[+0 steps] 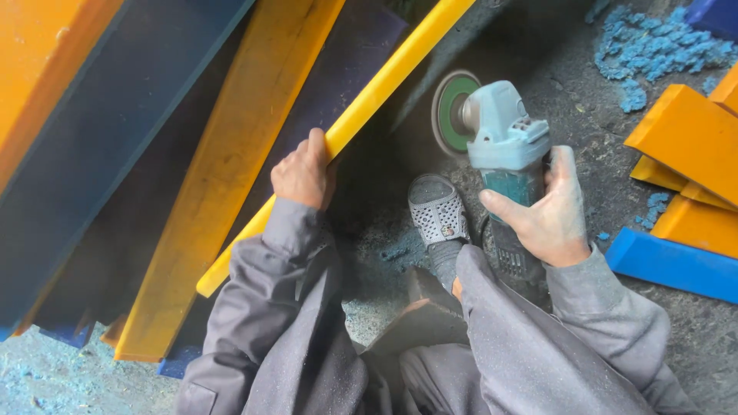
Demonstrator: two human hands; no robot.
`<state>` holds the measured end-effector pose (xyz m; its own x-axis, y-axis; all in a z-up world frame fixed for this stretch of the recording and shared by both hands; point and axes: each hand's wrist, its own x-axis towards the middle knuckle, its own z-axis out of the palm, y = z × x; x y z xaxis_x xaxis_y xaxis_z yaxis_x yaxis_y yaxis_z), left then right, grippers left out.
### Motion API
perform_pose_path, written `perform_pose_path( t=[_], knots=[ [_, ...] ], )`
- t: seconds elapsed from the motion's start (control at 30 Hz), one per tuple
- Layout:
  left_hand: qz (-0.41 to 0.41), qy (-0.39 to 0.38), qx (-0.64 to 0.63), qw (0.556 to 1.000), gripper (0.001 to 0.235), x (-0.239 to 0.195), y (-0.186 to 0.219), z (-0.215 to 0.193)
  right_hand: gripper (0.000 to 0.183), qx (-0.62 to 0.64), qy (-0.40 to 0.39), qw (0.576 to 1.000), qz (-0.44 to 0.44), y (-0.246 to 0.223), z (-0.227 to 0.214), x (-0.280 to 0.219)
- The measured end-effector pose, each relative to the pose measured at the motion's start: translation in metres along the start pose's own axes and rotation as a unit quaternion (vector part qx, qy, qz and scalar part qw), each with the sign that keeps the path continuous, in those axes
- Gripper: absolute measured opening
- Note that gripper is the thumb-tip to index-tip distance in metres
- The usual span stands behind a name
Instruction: The person uses an angle grinder to smooth and trim the edges of colored plastic bars.
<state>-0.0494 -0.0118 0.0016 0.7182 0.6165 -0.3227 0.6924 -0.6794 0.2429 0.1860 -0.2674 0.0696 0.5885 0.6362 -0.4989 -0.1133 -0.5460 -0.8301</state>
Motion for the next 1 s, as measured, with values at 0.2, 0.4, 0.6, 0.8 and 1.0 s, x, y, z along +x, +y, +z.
perform_pose_path(
  t=[0.2, 0.4, 0.6, 0.8, 1.0],
  knots=[
    [-0.034, -0.026, 0.026, 0.999, 0.035, -0.071, -0.034, -0.014, 0.069, 0.066, 0.014, 0.997, -0.022, 0.003, -0.011, -0.008],
    [-0.102, -0.072, 0.065, 0.99, 0.049, -0.09, -0.045, 0.018, 0.064, 0.049, 0.057, 0.997, 0.031, 0.03, -0.02, -0.03],
    [-0.065, -0.11, 0.009, 0.992, 0.06, -0.001, -0.013, 0.008, 0.061, 0.121, 0.073, 0.987, 0.076, 0.047, -0.025, -0.042],
    [-0.033, -0.241, 0.027, 0.97, 0.057, 0.035, 0.015, 0.028, 0.059, 0.114, 0.086, 0.984, 0.105, 0.064, -0.027, -0.047],
    [0.01, -0.082, -0.082, 0.993, 0.052, 0.051, 0.034, 0.059, 0.057, 0.105, 0.09, 0.984, 0.115, 0.063, -0.027, -0.048]
  ],
)
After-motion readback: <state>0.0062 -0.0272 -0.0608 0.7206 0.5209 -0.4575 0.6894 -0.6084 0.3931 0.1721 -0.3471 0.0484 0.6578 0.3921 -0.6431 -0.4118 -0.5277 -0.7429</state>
